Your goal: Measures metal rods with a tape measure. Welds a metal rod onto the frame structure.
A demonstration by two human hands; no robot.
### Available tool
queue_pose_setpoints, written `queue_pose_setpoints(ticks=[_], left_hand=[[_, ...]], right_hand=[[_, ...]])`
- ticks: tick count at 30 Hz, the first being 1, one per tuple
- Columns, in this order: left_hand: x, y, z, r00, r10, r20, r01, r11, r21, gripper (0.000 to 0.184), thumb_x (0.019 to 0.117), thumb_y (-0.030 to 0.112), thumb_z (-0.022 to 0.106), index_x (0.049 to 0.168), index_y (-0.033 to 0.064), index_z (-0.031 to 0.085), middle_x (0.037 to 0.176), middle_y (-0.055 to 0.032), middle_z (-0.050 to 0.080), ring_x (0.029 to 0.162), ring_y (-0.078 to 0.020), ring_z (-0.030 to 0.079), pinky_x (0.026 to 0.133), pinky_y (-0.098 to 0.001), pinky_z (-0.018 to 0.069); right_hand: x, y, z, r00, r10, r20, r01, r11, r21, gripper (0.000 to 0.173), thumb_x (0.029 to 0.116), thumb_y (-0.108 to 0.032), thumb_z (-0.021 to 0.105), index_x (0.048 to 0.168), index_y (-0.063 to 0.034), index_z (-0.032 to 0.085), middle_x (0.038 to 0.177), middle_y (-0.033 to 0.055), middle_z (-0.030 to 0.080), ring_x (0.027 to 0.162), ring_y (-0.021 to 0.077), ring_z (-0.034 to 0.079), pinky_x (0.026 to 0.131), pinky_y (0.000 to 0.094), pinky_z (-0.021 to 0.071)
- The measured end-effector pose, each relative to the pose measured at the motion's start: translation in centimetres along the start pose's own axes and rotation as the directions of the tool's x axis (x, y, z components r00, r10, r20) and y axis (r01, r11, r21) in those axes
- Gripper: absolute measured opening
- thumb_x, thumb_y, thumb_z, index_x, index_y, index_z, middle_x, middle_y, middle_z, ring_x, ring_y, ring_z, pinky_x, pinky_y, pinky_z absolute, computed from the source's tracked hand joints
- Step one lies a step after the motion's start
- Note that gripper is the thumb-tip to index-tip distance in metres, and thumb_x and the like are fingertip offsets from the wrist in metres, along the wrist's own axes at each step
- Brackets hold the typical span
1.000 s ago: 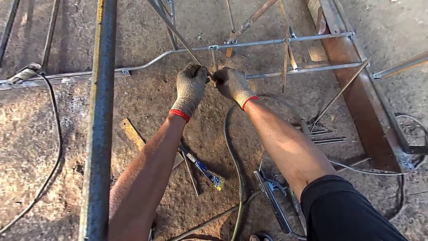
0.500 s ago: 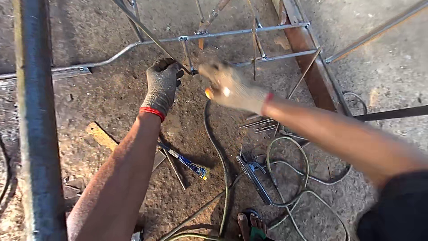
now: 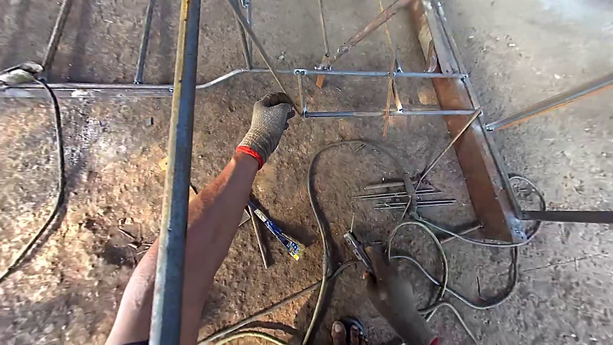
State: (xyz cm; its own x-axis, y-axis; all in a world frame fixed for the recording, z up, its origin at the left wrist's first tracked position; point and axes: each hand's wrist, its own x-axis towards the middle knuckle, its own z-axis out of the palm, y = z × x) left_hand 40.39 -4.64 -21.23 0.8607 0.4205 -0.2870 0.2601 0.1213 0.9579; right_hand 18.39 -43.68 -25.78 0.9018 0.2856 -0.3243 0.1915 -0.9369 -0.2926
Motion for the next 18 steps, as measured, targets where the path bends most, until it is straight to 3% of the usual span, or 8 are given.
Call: queue_pose_setpoints(ticks=[2, 4, 6, 8, 11, 14, 16, 18], left_hand=[[0.2, 0.1, -0.1, 1.0, 0.006, 0.003, -0.006, 1.0, -0.003, 0.019, 0.099, 0.006, 0.054, 0.113, 0.0065, 0.067, 0.113, -0.0104, 0.072, 0.097, -0.0226, 0.072, 0.075, -0.0387, 0.0611], [0.2, -0.1, -0.1, 1.0, -0.004, 0.012, 0.005, 1.0, -0.013, 0.019, 0.0986, 0.006, 0.055, 0.113, 0.0067, 0.067, 0.112, -0.0109, 0.072, 0.097, -0.0231, 0.072, 0.075, -0.0394, 0.061], [0.2, 0.0, -0.2, 1.0, -0.007, 0.01, 0.007, 1.0, -0.017, 0.018, 0.0977, 0.006, 0.055, 0.111, 0.0076, 0.068, 0.11, -0.0101, 0.072, 0.097, -0.0228, 0.072, 0.074, -0.0395, 0.0609], [0.3, -0.1, -0.2, 1.0, 0.002, 0.01, -0.002, 1.0, -0.016, 0.018, 0.098, 0.005, 0.055, 0.109, 0.0079, 0.068, 0.108, -0.0093, 0.072, 0.095, -0.0223, 0.072, 0.073, -0.0391, 0.0609], [0.4, -0.4, -0.3, 1.0, 0.015, 0.016, -0.015, 1.0, -0.002, 0.017, 0.0979, 0.006, 0.055, 0.107, 0.0083, 0.068, 0.106, -0.008, 0.073, 0.093, -0.0214, 0.072, 0.072, -0.0379, 0.0606], [0.3, -0.4, -0.3, 0.999, 0.03, 0.017, -0.03, 0.999, -0.01, 0.016, 0.0955, 0.004, 0.056, 0.106, 0.0077, 0.069, 0.104, -0.0085, 0.072, 0.091, -0.0211, 0.072, 0.07, -0.0382, 0.06], [0.3, -0.4, -0.4, 0.999, 0.042, 0.021, -0.042, 0.999, -0.016, 0.018, 0.094, 0.004, 0.059, 0.109, 0.0064, 0.069, 0.107, -0.0099, 0.073, 0.094, -0.022, 0.073, 0.073, -0.0401, 0.0609], [0.4, -0.5, -0.4, 0.999, 0.045, 0.014, -0.045, 0.999, -0.023, 0.017, 0.0932, 0.004, 0.06, 0.108, 0.0062, 0.07, 0.106, -0.0098, 0.073, 0.094, -0.0218, 0.072, 0.074, -0.0403, 0.061]], right_hand=[[1.7, -0.3, -2.1, 0.983, -0.103, -0.151, 0.112, 0.992, 0.052, 0.059, 0.0805, -0.012, 0.066, 0.139, -0.0088, 0.061, 0.114, 0.0165, 0.069, 0.087, 0.0346, 0.071, 0.065, 0.0568, 0.0591], [4.3, -2.0, -5.2, 0.957, -0.214, -0.197, 0.234, 0.969, 0.084, 0.062, 0.0787, -0.015, 0.067, 0.14, -0.0076, 0.06, 0.119, 0.0177, 0.065, 0.085, 0.0314, 0.07, 0.061, 0.0521, 0.0595], [7.6, -4.7, -8.1, 0.941, -0.296, -0.165, 0.318, 0.94, 0.122, 0.066, 0.0829, -0.024, 0.07, 0.145, -0.0052, 0.054, 0.124, 0.0195, 0.063, 0.092, 0.0312, 0.07, 0.069, 0.0508, 0.0604], [10.8, -7.1, -9.3, 0.904, -0.379, -0.196, 0.417, 0.884, 0.212, 0.061, 0.0886, -0.029, 0.069, 0.142, -0.0025, 0.056, 0.119, 0.0154, 0.068, 0.096, 0.0244, 0.07, 0.08, 0.0448, 0.0608], [15.7, -9.3, -8.1, 0.858, -0.442, -0.26, 0.513, 0.761, 0.397, 0.053, 0.0956, -0.027, 0.064, 0.142, -0.0021, 0.055, 0.104, 0.009, 0.073, 0.083, 0.0157, 0.072, 0.074, 0.0389, 0.0637], [19.1, -11.2, -7.4, 0.916, -0.382, -0.123, 0.384, 0.747, 0.543, 0.058, 0.0998, -0.025, 0.06, 0.152, -0.0063, 0.044, 0.104, 0.0103, 0.072, 0.073, 0.0171, 0.073, 0.067, 0.0385, 0.0655], [20.4, -12.7, -7.4, 0.952, -0.305, -0.01, 0.242, 0.735, 0.634, 0.056, 0.103, -0.024, 0.056, 0.153, -0.0079, 0.038, 0.09, 0.0108, 0.073, 0.064, 0.0183, 0.072, 0.06, 0.0358, 0.0638], [21.2, -13.6, -7.4, 0.961, -0.272, 0.042, 0.166, 0.696, 0.699, 0.057, 0.1075, -0.023, 0.048, 0.16, -0.0112, 0.028, 0.093, 0.0127, 0.07, 0.062, 0.0209, 0.071, 0.06, 0.0366, 0.0644]])
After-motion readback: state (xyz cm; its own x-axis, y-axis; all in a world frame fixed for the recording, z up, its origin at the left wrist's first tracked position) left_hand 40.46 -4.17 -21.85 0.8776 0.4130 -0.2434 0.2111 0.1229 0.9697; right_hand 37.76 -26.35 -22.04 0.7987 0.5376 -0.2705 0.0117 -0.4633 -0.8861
